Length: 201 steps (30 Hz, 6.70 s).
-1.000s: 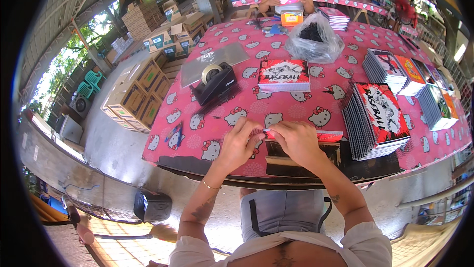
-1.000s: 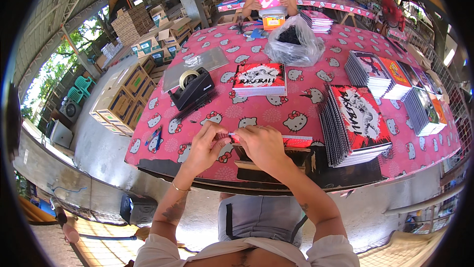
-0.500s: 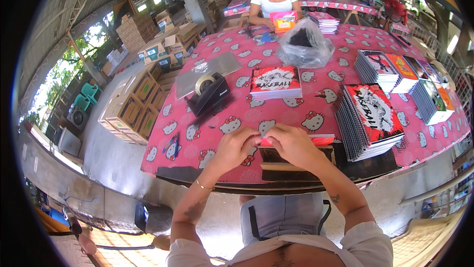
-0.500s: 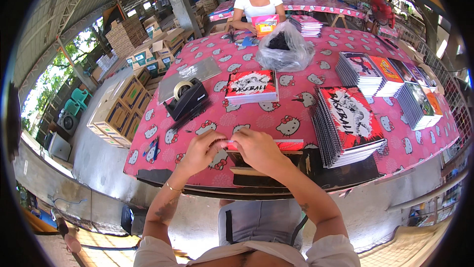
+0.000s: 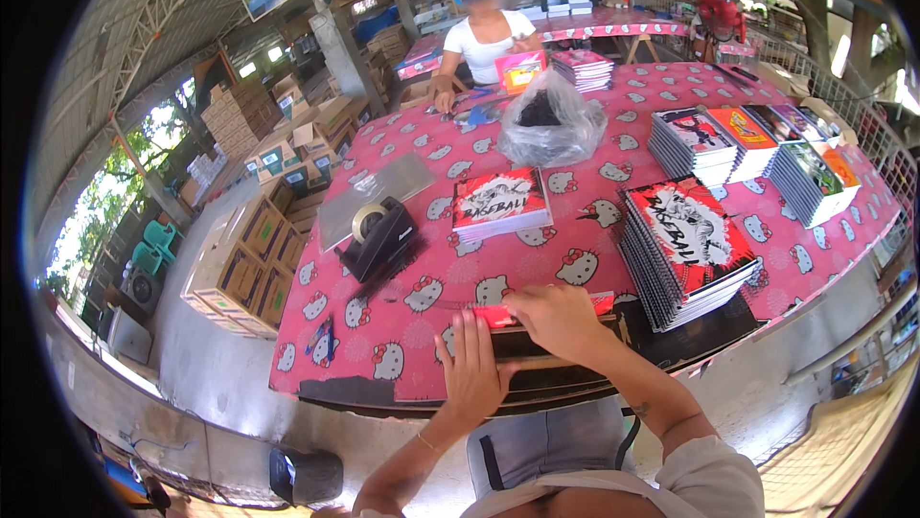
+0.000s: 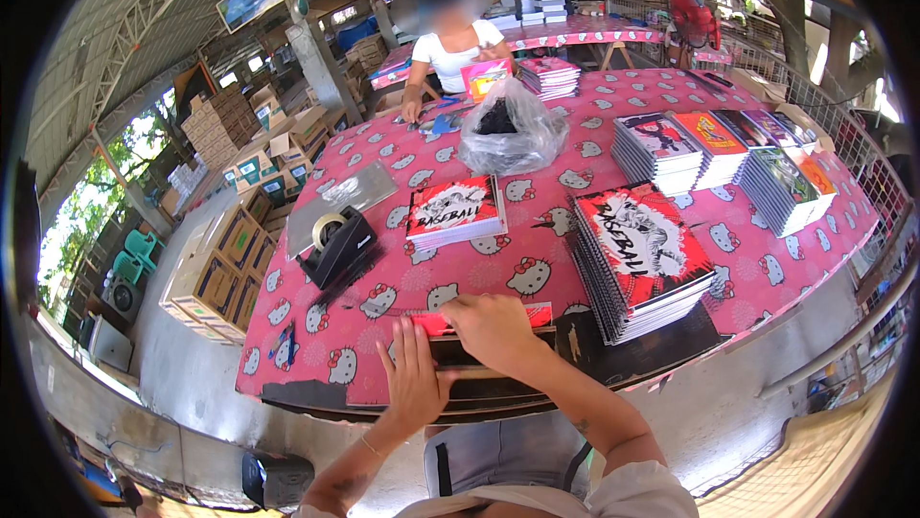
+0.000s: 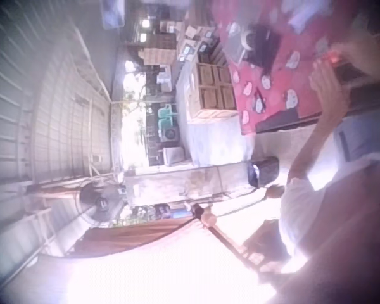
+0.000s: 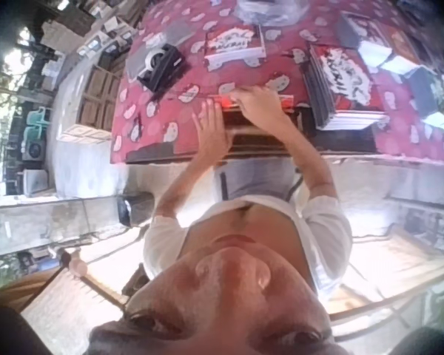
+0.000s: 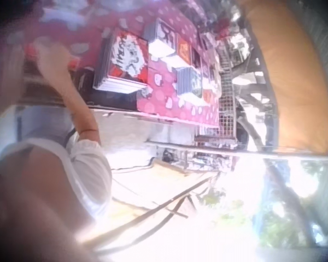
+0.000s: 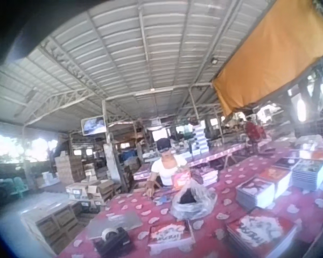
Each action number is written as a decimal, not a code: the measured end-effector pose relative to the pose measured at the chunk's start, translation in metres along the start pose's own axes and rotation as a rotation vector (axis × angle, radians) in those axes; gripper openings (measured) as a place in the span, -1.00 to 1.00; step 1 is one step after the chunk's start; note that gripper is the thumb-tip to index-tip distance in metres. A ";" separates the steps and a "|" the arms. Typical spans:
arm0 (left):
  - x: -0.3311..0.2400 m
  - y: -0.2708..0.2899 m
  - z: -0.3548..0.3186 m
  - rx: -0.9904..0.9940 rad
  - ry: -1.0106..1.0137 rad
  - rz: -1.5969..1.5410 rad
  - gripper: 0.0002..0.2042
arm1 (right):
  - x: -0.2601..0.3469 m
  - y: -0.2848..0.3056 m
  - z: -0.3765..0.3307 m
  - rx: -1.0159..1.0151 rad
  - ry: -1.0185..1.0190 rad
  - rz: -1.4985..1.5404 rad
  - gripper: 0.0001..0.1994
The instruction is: The person tapes spines onto spiral-bound books by hand, then stacks the finished books onto a pile on a table.
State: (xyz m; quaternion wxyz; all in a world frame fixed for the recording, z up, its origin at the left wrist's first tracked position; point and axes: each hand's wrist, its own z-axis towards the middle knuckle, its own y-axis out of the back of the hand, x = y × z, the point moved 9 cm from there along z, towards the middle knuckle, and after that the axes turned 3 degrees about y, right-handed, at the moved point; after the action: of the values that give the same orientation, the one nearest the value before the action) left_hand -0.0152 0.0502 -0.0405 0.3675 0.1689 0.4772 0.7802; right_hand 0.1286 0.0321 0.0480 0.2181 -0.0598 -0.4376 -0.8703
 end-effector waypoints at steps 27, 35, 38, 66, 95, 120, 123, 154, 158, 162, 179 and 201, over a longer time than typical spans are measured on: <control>-0.041 0.031 0.066 0.149 -0.114 0.124 -0.10 | -0.028 0.029 -0.021 0.189 0.013 0.036 -0.72; -0.056 0.030 0.070 0.092 -0.132 0.140 -0.10 | -0.038 0.028 -0.026 0.214 -0.043 0.067 -0.63; -0.052 0.024 0.074 0.027 -0.220 0.253 -0.10 | -0.025 0.052 -0.033 0.149 -0.047 0.028 -0.46; -0.092 0.006 0.075 0.115 -0.463 0.308 -0.10 | -0.079 0.018 -0.079 -0.168 -0.141 0.762 -0.68; -0.082 0.045 0.095 0.038 -0.360 -0.417 -0.81 | -0.067 0.052 -0.069 -0.095 -0.239 0.820 -0.76; -0.191 0.170 0.233 -0.265 -0.261 -1.288 -0.66 | -0.047 0.247 -0.137 -0.428 -0.111 -0.330 0.07; -0.224 0.154 0.282 -0.300 -0.356 -1.189 -0.51 | -0.056 0.259 -0.131 -0.573 -0.093 -0.246 -0.20; -0.018 -0.075 0.317 0.117 -0.364 -0.265 -0.66 | -0.084 0.212 -0.137 -0.551 -0.201 -0.434 -0.53; 0.073 -0.101 0.243 0.104 -0.378 -0.142 -0.73 | -0.026 0.169 -0.114 -0.604 0.030 -0.013 -0.58; 0.057 -0.045 0.240 -0.145 -0.314 -0.202 -0.72 | -0.024 0.110 -0.076 -0.383 0.027 0.170 -0.56; -0.081 0.121 0.112 -0.130 -0.592 -0.280 -0.65 | -0.059 0.036 -0.109 -0.307 -0.305 0.440 -0.57; 0.262 -0.089 0.122 0.012 0.197 0.340 -0.74 | -0.108 -0.007 -0.123 -0.311 -0.389 0.707 -0.33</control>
State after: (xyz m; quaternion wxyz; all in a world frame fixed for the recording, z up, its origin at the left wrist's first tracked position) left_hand -0.0802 0.3429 -0.0813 0.1808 0.1720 0.4801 0.8409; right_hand 0.2332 -0.0260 -0.0640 0.4048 -0.4009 -0.2869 -0.7701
